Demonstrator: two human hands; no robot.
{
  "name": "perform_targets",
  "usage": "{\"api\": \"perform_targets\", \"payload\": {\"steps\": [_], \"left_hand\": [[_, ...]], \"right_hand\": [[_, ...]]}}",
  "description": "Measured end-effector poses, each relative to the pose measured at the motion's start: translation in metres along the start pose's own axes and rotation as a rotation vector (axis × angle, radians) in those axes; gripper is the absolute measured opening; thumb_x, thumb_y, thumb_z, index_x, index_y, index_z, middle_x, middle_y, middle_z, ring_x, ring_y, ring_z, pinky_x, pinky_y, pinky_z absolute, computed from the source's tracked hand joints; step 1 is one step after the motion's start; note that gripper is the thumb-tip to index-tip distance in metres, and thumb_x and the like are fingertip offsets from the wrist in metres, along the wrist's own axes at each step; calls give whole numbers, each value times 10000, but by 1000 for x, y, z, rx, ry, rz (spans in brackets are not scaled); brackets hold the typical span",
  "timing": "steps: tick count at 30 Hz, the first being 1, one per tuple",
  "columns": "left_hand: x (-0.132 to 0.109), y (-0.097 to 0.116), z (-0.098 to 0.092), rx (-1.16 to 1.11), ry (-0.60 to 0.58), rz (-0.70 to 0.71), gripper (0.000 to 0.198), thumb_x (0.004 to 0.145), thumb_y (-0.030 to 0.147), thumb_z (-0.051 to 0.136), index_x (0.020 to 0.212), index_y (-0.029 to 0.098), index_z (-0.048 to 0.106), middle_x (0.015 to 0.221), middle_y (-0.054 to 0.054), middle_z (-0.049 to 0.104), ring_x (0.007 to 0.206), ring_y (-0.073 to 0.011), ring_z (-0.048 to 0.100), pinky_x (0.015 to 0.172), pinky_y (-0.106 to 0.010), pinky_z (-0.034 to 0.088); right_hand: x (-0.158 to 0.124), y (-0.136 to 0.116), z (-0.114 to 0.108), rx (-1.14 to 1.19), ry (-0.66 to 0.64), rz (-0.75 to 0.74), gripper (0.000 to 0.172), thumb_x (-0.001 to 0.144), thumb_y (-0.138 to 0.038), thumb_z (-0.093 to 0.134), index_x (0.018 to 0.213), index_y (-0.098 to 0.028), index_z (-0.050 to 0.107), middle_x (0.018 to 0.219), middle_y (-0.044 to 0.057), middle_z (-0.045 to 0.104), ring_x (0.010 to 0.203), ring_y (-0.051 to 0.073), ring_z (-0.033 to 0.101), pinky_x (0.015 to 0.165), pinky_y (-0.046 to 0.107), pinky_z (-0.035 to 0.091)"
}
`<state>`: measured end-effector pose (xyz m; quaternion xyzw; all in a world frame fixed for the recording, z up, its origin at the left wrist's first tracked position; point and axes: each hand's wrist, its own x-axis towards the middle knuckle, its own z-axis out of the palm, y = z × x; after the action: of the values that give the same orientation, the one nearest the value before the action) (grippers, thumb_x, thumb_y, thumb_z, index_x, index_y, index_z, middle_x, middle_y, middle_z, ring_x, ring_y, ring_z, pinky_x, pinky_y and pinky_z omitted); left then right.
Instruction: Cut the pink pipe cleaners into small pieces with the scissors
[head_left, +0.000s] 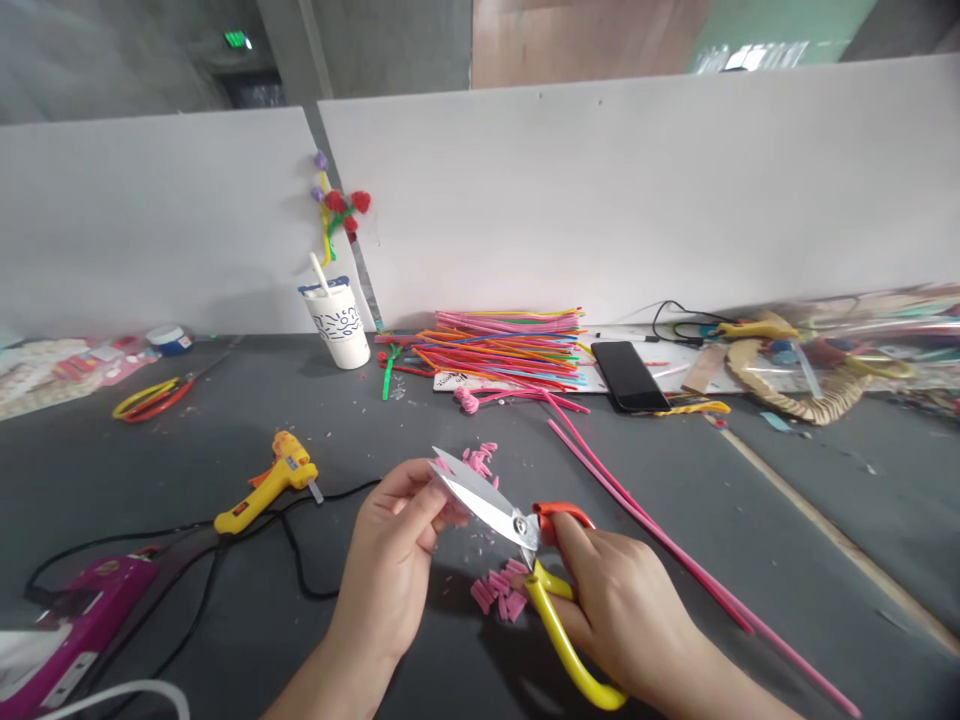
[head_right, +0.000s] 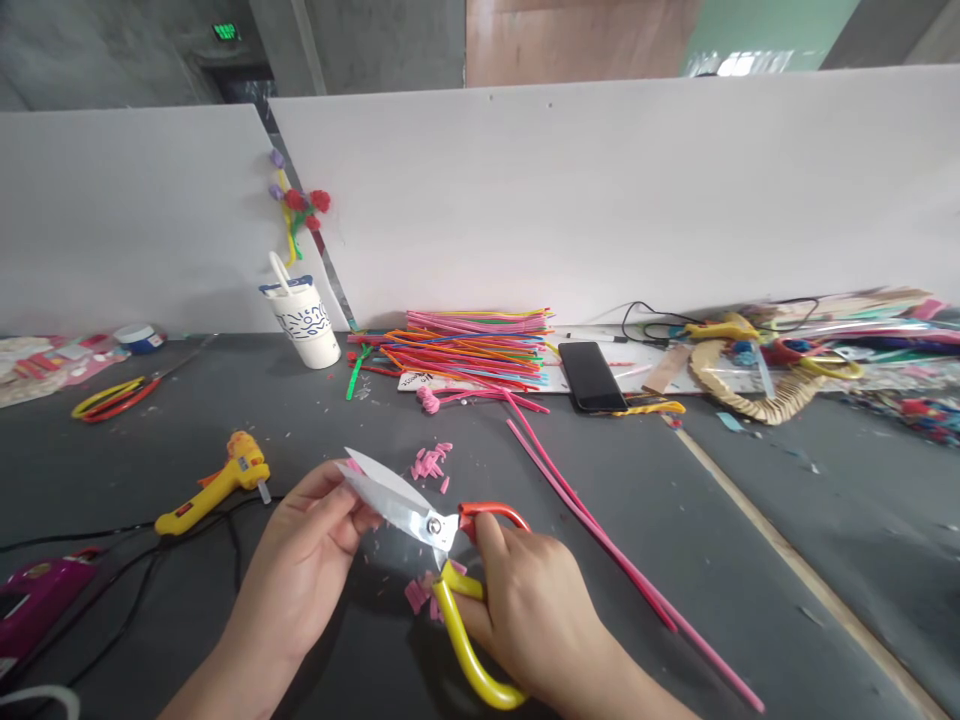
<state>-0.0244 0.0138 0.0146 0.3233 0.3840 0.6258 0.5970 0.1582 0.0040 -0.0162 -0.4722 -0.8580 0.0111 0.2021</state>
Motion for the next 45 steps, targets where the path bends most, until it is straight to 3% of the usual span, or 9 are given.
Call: {"api": "perform_targets", "payload": {"steps": [5,30,39,42,45], "left_hand": [[-1,0,1,-28,-10,-9,37,710,210,631,712,177,648,679,4,630,625,-95,547,591,-186,439],[0,-1,2,-67,-7,-33,33,712,199,635,716,174,655,622,16,623,559,-68,521,549,-154,428],[1,0,0,-82,-13,-23,45,723,184,628,736,147,648,626,7,616,552,-60,528,545,-146,435],[2,0,0,-82,-25,-45,38,731,173,621,742,144,643,637,8,613,558,-57,537,548,-142,437],[-1,-2,3,-70,-108,-144,49,750,163,597,721,138,627,649,0,607,561,-64,544,547,-155,439]], "right_hand": [[0,0,1,-12,6,-6,215,821,-370,383,770,-176,461,516,4,554,418,139,495,439,255,230],[0,-1,-1,-1,-24,27,351,848,-499,342,730,-188,453,506,1,556,411,144,505,436,255,217],[0,3,1,-26,22,23,359,831,-506,358,703,-188,463,473,-9,522,374,128,457,421,241,211],[2,4,1,62,-10,86,303,800,-466,424,651,-202,429,451,-35,464,364,106,382,414,235,198],[8,0,-2,356,-81,257,291,749,-408,493,584,-215,351,450,-68,374,388,80,314,396,209,212]]}}
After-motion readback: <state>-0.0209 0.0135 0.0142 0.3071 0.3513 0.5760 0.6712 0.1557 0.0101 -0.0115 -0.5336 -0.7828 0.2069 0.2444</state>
